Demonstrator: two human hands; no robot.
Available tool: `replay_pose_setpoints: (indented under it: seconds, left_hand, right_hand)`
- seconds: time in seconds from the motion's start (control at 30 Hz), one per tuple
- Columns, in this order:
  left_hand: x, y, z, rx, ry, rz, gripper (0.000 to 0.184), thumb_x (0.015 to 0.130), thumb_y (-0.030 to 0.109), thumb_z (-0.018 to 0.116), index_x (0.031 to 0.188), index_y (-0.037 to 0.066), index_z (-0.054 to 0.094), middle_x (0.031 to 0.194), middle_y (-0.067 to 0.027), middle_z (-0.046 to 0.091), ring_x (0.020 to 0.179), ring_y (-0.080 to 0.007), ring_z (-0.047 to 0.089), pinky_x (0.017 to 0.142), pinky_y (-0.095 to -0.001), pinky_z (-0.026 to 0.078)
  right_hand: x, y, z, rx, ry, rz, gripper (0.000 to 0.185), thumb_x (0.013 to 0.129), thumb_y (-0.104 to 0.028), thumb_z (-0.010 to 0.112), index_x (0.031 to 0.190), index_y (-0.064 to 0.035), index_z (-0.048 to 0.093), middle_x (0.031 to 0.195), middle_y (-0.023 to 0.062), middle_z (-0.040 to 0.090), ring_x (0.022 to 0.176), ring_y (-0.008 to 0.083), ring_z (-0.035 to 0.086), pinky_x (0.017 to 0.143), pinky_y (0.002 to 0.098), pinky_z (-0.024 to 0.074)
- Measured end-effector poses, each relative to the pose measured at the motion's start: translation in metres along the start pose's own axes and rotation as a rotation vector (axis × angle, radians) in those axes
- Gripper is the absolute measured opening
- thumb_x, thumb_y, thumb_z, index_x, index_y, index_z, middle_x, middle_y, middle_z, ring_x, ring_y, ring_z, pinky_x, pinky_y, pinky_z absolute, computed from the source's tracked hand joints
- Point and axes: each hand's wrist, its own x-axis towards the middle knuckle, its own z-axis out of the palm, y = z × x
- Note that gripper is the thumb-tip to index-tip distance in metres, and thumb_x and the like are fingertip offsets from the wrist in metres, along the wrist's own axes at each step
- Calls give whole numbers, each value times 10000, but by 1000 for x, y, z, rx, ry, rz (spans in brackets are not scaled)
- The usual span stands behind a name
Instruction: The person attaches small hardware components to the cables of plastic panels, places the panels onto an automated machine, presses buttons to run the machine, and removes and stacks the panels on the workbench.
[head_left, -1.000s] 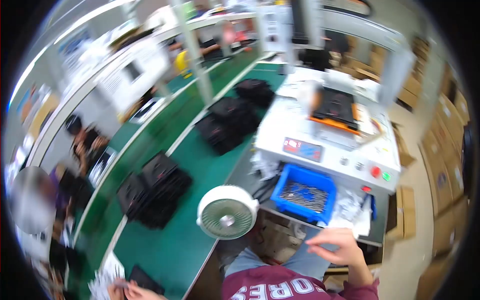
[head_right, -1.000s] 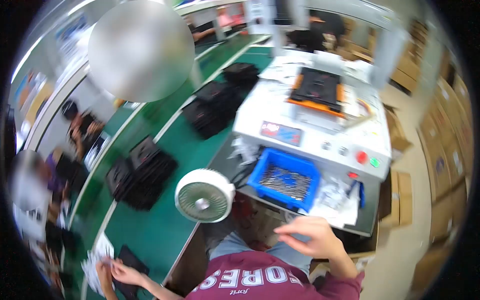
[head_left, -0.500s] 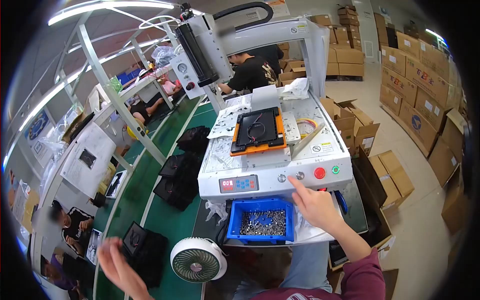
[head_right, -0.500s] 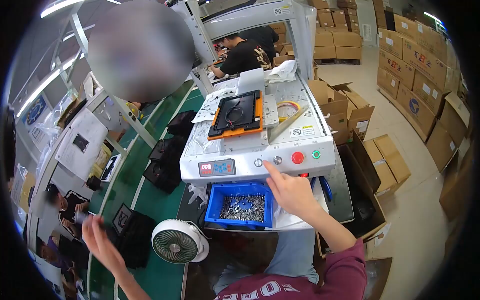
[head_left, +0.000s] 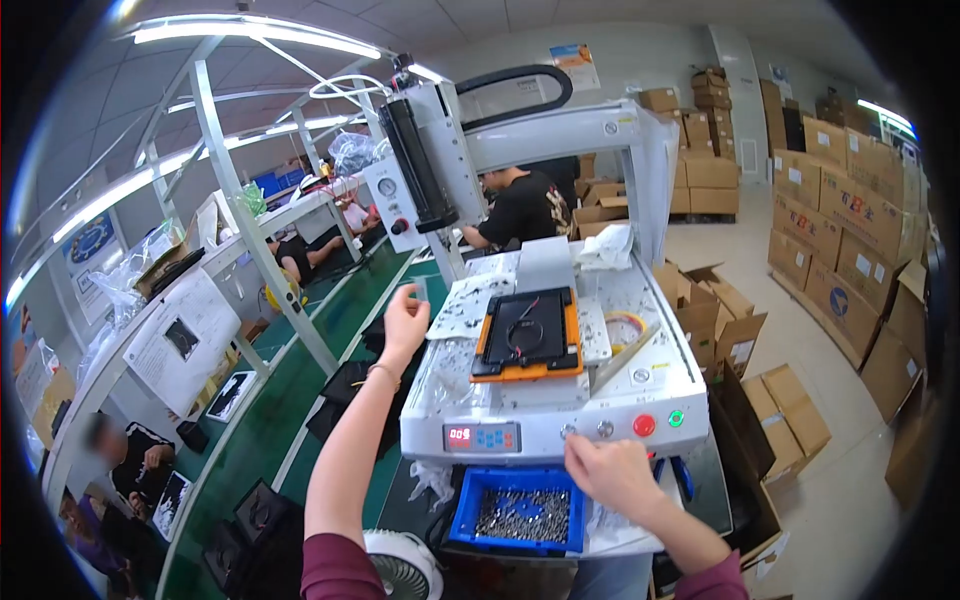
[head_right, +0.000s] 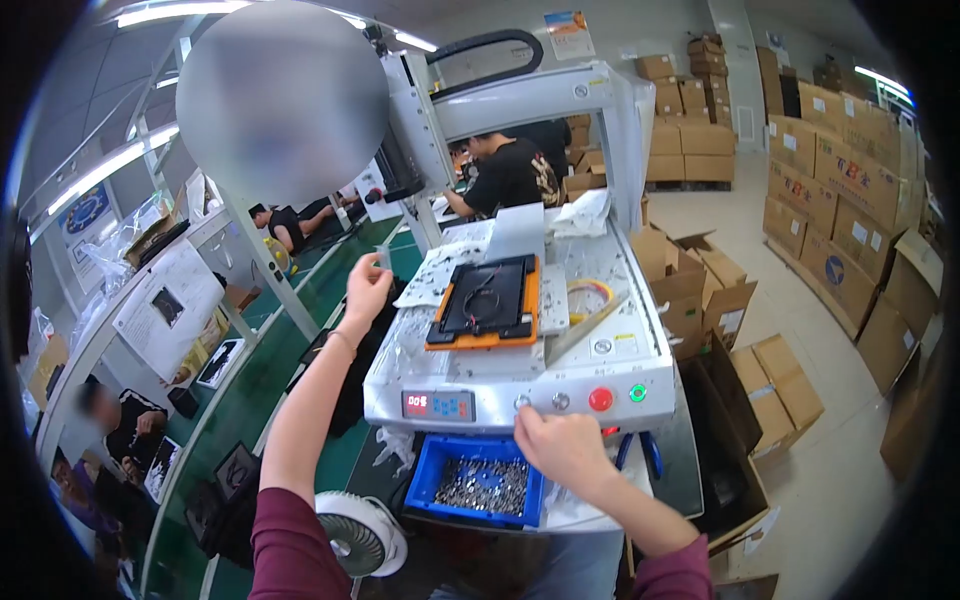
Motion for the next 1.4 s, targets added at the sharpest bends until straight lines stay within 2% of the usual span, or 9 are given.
replay_pose_setpoints:
  seconds: [0.13,0.27,0.33,0.47,0.6,0.73,1.03,1.17,1.4]
  left_hand:
    - [35,-19,52,99,-32,47,320,789,64,633,1095,-18,592,788,-169,682,715,-252,677,671,-346,520]
    - [53,-29,83,160,5,-61,316,772,57,649,1074,-21,597,785,-165,696,697,-228,673,665,-342,518]
    - [64,-39,92,146,22,-166,290,785,54,640,1066,-12,609,837,-196,691,802,-326,683,754,-381,521]
    - [68,-40,96,133,72,-79,273,789,39,618,1054,-25,604,844,-215,686,823,-352,679,764,-393,518]
    - [71,-49,102,79,68,-20,317,799,55,647,1101,-19,589,836,-184,695,788,-266,688,732,-349,528]
    - [72,-45,104,-19,117,6,308,821,44,608,1118,-33,575,825,-193,689,762,-286,686,722,-357,525]
    - [70,-51,116,-199,260,56,269,860,99,652,1081,-35,577,877,-145,688,791,-200,678,737,-301,524]
    - [68,-61,117,-395,201,27,257,894,96,650,1082,-59,568,989,-137,682,919,-165,646,823,-270,495]
    - [71,-63,111,-416,190,42,249,898,84,628,1091,-69,588,985,-152,692,907,-179,664,821,-276,504]
  right_hand:
    - [2,-3,13,56,103,46,129,825,-176,620,723,-98,604,512,41,578,420,222,580,391,358,452]
    - [-1,0,17,59,139,13,76,790,-142,648,806,-69,663,519,23,576,419,183,575,397,319,450]
    - [-2,2,16,43,117,-4,107,779,-127,659,854,-53,678,524,16,572,427,164,576,406,297,450]
    - [1,3,14,68,111,-21,111,770,-113,666,861,-50,679,526,8,569,432,160,577,409,291,447]
    - [2,1,12,79,86,-4,125,730,-62,683,853,-37,680,555,8,582,450,159,580,419,287,438]
    - [3,0,12,77,89,-3,126,739,-72,681,861,-39,682,548,6,582,444,153,581,417,281,442]
    - [-2,4,19,83,114,2,130,765,-108,679,881,-51,690,535,4,581,422,148,571,405,279,442]
    - [0,1,17,76,69,41,134,756,-71,684,887,-43,675,548,11,591,443,150,586,420,273,446]
    - [4,-21,20,-91,-40,197,105,801,-102,645,897,-59,658,476,36,570,359,187,553,364,311,430]
